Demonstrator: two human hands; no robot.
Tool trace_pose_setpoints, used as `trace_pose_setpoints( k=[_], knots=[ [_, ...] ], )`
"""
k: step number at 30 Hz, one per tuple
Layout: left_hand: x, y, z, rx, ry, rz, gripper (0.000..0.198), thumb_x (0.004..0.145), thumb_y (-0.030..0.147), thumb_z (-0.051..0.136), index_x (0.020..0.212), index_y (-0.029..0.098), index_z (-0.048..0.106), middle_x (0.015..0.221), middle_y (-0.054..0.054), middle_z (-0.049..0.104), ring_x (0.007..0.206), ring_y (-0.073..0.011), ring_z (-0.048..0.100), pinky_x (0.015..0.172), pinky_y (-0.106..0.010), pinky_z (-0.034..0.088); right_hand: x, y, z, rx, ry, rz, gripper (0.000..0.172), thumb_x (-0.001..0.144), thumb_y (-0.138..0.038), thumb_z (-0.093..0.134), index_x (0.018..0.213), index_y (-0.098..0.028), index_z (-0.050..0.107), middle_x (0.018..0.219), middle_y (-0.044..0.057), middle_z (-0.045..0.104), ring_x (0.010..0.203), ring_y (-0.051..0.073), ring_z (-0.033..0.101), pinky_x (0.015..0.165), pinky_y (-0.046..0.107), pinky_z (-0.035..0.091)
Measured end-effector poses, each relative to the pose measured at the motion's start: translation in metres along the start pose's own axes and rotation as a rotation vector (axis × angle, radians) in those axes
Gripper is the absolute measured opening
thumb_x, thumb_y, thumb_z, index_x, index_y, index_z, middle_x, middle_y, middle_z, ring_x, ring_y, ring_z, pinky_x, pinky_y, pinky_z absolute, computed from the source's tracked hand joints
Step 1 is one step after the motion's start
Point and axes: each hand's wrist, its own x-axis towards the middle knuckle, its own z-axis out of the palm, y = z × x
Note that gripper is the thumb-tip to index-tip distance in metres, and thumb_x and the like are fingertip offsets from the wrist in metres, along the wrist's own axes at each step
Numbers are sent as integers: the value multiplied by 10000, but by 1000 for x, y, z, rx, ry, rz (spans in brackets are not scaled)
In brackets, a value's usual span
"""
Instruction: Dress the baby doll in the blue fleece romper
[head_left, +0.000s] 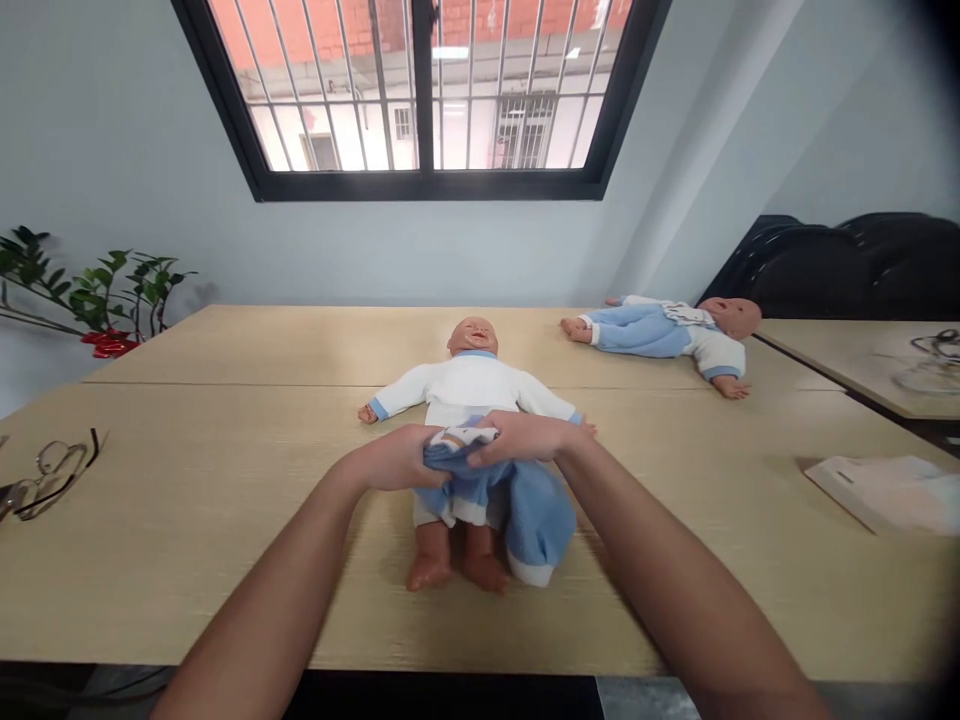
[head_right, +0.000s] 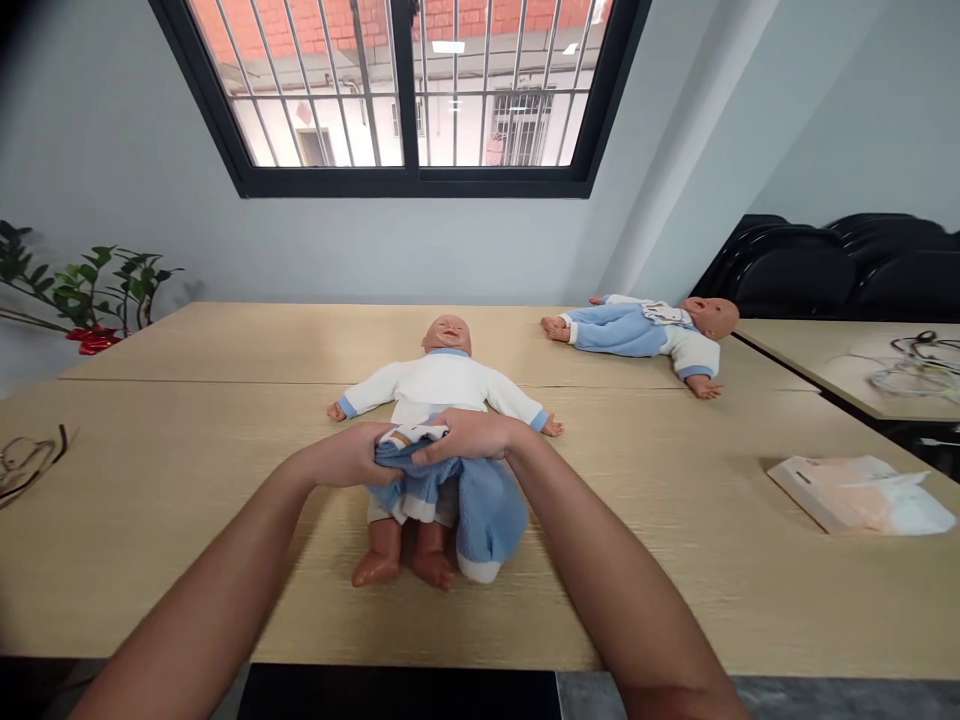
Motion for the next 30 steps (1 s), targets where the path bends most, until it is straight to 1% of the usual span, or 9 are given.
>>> trace_pose_setpoints(
  k=[4, 6, 8, 13, 17, 20, 23, 26, 30],
  knots=[
    [-2, 1, -4, -52, -23, 10, 414, 793, 204, 693, 1204, 232, 737, 1150, -25, 770, 1012, -256, 683, 819, -315, 526, -4, -5, 0, -89, -114, -2, 323, 781, -428, 819, 979, -176, 777, 900, -1, 732, 815, 159, 616, 737, 253, 478],
    [-2, -1, -6, -120, -7, 16, 361, 877, 335, 692, 1210, 200, 726, 1151, -52, 761, 1026, -258, 674, 851, -329, 530, -5, -5, -1, -46, -76, -62, 279, 806, -391, 781, 983, -178, 755, 915, -3, 714, 828, 155, 603, 735, 250, 468],
    [-2, -5, -8, -174, 49, 42, 416, 928, 469, 677, 1228, 182, 707, 1148, -70, 746, 1042, -253, 659, 880, -334, 523, -5, -2, -2, -1, 9, -121, 256, 825, -389, 745, 960, -172, 725, 902, 0, 686, 814, 151, 575, 717, 254, 454],
    [-1, -14, -5, -297, 196, 38, 501, 936, 613, 661, 1145, 160, 699, 995, -54, 711, 881, -196, 627, 781, -292, 498, 1, 11, -4, 25, 143, -166, 200, 803, -362, 692, 827, -174, 628, 788, -27, 580, 717, 130, 470, 674, 261, 402],
    [1, -20, -4, -375, 144, 53, 553, 929, 671, 639, 1169, 175, 693, 1052, -69, 715, 955, -213, 638, 832, -297, 506, 5, 15, -1, -8, 131, -194, 96, 753, -252, 619, 820, -184, 604, 784, -39, 558, 724, 130, 457, 685, 259, 389],
    [1, -22, -5, -359, 72, 18, 622, 913, 738, 598, 1132, 167, 711, 1009, -68, 717, 928, -215, 633, 826, -301, 508, 7, 13, 2, -33, 119, -229, 172, 709, -189, 580, 871, -183, 637, 837, -36, 591, 765, 136, 485, 704, 254, 393],
    [1, -19, -4, -300, 5, -50, 577, 809, 679, 756, 1071, 166, 720, 922, -34, 708, 834, -194, 613, 758, -285, 499, 8, 11, 5, 47, 153, -202, 205, 702, -183, 584, 880, -167, 684, 849, -29, 644, 775, 146, 523, 728, 260, 414],
    [2, -16, -3, -280, -14, -79, 445, 782, 543, 828, 1010, 174, 729, 943, -19, 718, 858, -192, 631, 802, -290, 511, 10, 12, 9, 243, 199, -175, 177, 714, -229, 674, 865, -151, 724, 838, -18, 693, 782, 162, 580, 767, 278, 455],
    [6, -21, -6, -252, 147, -33, 415, 785, 475, 839, 1063, 179, 753, 1034, -25, 746, 974, -219, 659, 912, -317, 520, 12, 16, 15, 526, 182, -160, 354, 725, -339, 814, 1029, -167, 761, 1000, 35, 771, 965, 222, 685, 932, 348, 517]
  ],
)
